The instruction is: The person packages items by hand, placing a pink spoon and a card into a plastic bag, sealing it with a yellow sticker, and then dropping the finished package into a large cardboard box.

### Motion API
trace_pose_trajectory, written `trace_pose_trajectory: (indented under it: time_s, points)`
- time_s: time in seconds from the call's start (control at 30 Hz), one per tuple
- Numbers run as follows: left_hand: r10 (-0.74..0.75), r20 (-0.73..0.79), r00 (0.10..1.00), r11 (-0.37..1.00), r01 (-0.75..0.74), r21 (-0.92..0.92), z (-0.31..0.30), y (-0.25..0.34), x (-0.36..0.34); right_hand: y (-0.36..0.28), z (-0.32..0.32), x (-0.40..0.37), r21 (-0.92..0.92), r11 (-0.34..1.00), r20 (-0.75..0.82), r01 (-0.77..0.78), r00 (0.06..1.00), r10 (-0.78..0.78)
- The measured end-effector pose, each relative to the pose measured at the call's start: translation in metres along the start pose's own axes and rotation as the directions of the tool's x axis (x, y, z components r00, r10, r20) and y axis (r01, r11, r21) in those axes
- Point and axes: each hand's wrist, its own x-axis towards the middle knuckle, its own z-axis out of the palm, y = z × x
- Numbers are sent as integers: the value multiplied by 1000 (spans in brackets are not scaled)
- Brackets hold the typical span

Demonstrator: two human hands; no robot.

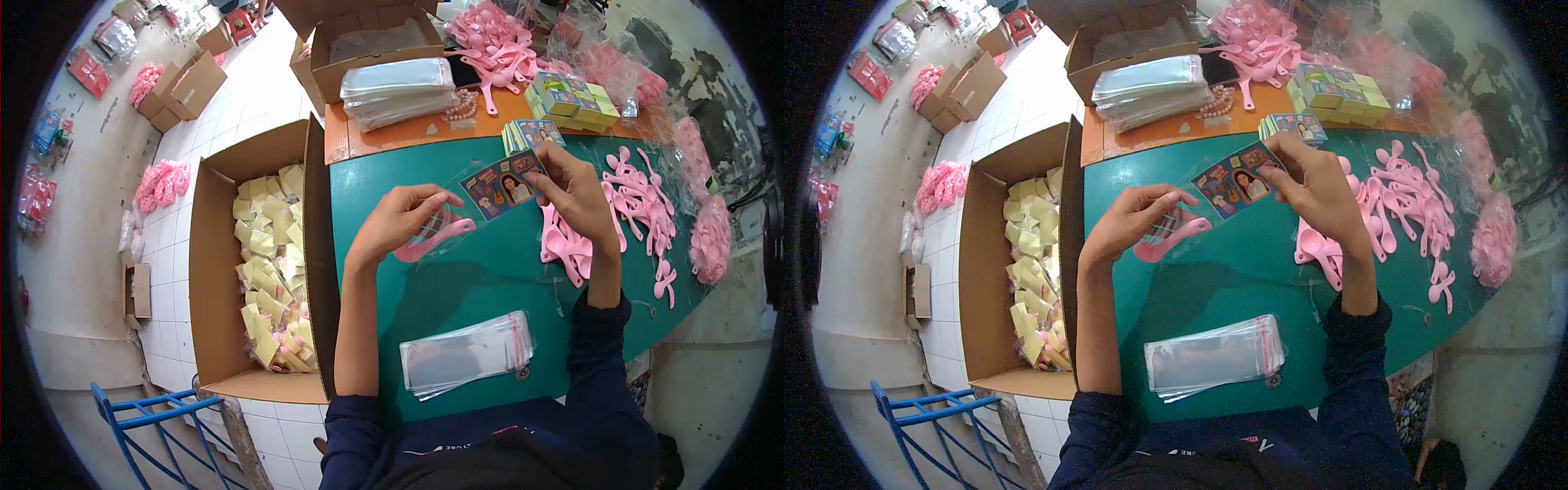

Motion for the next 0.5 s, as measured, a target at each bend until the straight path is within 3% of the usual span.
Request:
trace_pose_trajectory:
  time_s: [0.1, 0.2, 0.3, 0.33, 0.43, 0.5]
  points:
    - [-23, 8, 1000, 998, 23, -62, 3, 0, 0, 5, 0, 0, 27, 1000, 21, 3, 1000, -3]
    - [74, -19, 997, 992, -72, 104, 5, -8, 5, 9, 5, 0, 118, 993, 122, -24, 993, 10]
    - [37, 53, 998, 984, -46, 170, 6, -6, 6, 16, 13, 2, 11, 999, 265, -39, 964, 34]
    - [65, 68, 996, 982, -76, 171, 7, -7, 6, 6, 12, 2, -127, 992, 321, -10, 946, 50]
    - [106, 112, 988, 980, -123, 159, 11, -9, 8, 14, 19, 3, -238, 883, 421, 406, 862, -283]
    - [77, 142, 987, 986, -96, 134, 15, -4, 7, 23, 23, 4, -199, 893, 456, 403, 845, -280]
